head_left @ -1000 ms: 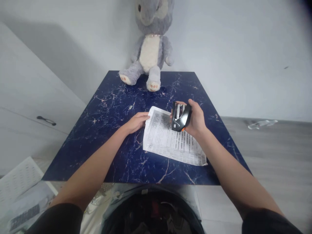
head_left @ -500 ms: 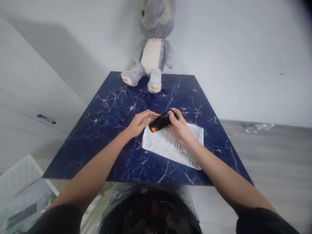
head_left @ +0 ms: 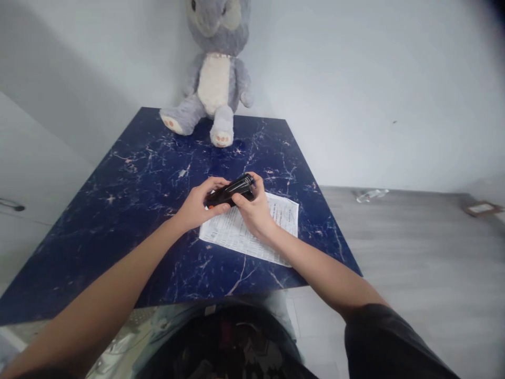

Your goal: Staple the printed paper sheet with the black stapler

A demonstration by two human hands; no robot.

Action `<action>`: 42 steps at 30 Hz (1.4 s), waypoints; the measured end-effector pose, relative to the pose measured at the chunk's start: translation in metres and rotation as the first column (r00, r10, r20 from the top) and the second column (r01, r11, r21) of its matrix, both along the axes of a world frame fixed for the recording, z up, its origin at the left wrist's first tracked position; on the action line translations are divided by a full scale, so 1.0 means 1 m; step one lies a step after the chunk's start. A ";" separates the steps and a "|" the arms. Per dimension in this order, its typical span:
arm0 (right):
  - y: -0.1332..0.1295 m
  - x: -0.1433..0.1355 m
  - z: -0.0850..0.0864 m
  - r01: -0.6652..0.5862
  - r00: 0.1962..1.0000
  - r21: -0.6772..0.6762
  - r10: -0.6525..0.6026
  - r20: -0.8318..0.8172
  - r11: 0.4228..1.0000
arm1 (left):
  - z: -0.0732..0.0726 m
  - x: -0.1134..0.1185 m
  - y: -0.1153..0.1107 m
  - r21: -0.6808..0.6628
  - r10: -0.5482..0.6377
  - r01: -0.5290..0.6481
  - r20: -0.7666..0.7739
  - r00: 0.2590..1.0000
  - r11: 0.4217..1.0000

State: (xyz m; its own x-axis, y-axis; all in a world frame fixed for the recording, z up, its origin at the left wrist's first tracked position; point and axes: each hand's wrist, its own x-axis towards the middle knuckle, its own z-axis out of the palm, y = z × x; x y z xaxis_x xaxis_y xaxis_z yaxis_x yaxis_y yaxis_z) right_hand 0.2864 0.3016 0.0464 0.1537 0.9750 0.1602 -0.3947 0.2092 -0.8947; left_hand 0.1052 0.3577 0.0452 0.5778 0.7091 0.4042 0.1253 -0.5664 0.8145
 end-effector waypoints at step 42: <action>0.035 0.126 0.031 -0.539 0.137 -0.179 0.296 0.945 0.823 | -0.001 0.007 0.007 0.194 -0.101 0.255 -0.576 0.811 0.947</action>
State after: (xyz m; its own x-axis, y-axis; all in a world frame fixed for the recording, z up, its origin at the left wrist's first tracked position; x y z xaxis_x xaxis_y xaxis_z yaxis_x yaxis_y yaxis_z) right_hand 0.4128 0.3369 0.0776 -0.6377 0.7702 0.0142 0.5765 0.4894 -0.6544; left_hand 0.1123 0.3649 0.0439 0.8622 0.4907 0.1257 0.3857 -0.7968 0.4651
